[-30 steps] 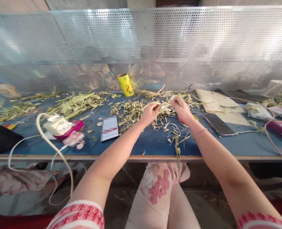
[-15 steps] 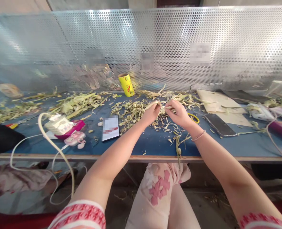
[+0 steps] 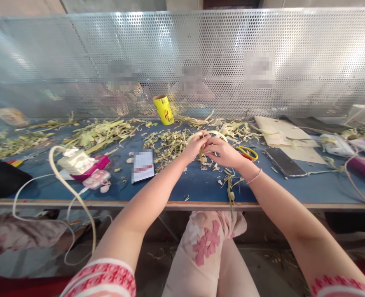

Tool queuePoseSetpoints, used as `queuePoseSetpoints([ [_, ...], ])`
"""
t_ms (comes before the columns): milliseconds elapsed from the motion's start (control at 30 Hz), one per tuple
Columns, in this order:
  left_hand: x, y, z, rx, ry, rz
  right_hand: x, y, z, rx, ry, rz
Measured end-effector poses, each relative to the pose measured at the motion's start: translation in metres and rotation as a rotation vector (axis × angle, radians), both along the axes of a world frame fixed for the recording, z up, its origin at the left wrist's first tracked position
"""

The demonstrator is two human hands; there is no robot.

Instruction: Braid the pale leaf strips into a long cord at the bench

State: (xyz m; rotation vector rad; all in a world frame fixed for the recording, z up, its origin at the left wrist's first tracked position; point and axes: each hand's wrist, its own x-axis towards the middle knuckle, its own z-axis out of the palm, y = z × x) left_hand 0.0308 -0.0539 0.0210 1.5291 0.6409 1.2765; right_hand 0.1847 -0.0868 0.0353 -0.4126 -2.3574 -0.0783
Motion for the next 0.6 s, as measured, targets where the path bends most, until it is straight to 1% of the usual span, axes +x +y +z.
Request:
queuePoseSetpoints([
  [100,0.001,0.001,-0.001,0.010,0.007,0.021,0.002,-0.003,0.002,0.009,0.016,-0.010],
  [167,0.001,0.002,-0.001,-0.012,0.004,0.019,0.005,-0.006,0.004,0.034,0.106,-0.037],
  [233,0.001,0.004,-0.002,-0.019,0.015,0.009,0.008,-0.006,0.006,0.059,0.247,-0.111],
  [333,0.000,0.006,-0.002,-0.001,0.034,-0.013,0.012,-0.002,0.008,0.060,0.421,-0.268],
  [433,0.000,0.005,-0.003,-0.009,0.033,-0.034,0.015,0.003,0.010,0.052,0.421,-0.350],
  [533,0.000,0.004,-0.003,-0.032,0.022,-0.056,0.017,0.007,0.012,0.068,0.358,-0.355],
  [600,-0.001,0.003,-0.003,-0.039,0.019,-0.062,0.017,0.008,0.012,0.060,0.355,-0.348],
])
